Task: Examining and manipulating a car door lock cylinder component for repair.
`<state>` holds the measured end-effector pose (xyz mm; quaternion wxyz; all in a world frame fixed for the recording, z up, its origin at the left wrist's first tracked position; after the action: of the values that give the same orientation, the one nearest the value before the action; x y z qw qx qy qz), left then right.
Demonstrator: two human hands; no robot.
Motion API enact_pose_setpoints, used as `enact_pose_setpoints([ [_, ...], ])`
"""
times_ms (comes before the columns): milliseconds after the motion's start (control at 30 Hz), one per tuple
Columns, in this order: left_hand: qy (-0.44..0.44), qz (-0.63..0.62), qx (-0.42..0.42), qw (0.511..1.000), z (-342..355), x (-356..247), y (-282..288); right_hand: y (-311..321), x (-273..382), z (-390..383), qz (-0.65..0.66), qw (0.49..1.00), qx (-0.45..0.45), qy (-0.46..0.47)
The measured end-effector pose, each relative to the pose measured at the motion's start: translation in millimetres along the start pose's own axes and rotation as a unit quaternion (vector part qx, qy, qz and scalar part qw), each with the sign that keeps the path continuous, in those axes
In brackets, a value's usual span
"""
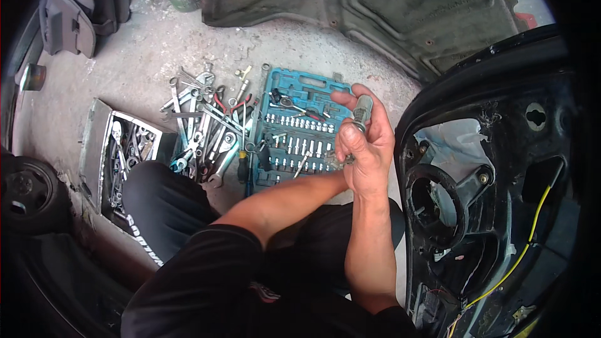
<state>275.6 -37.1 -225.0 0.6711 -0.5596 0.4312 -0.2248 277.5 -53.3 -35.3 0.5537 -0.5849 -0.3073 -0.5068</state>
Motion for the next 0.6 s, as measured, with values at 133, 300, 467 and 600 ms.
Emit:
enact_pose_setpoints([
  [133, 0.202, 0.65, -0.197, 0.706, -34, -108, -36, -12, 4, 2, -0.062, 0.998, -0.015, -0.004],
  [300, -0.048, 0.754, -0.224, 0.616, -124, -249, -97, -18, 3, 12, -0.039, 0.997, -0.012, -0.064],
  [467, -0.056, 0.78, -0.201, 0.59, -171, -240, -156, -36, -20, 20, -0.078, 0.99, 0.052, -0.102],
  [600, -0.03, 0.801, -0.227, 0.553, -190, -244, -159, -44, -21, 15, -0.118, 0.988, 0.024, -0.099],
])
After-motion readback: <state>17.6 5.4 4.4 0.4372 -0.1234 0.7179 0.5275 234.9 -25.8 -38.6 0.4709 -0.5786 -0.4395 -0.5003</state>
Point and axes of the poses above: each hand's wrist, its own z-axis towards the middle knuckle, its own y-axis out of the back of the hand, x = y × z, the point moved 1 cm from there along z, towards the middle knuckle, and after that the axes turned 7 degrees about y, right-handed, at the moved point
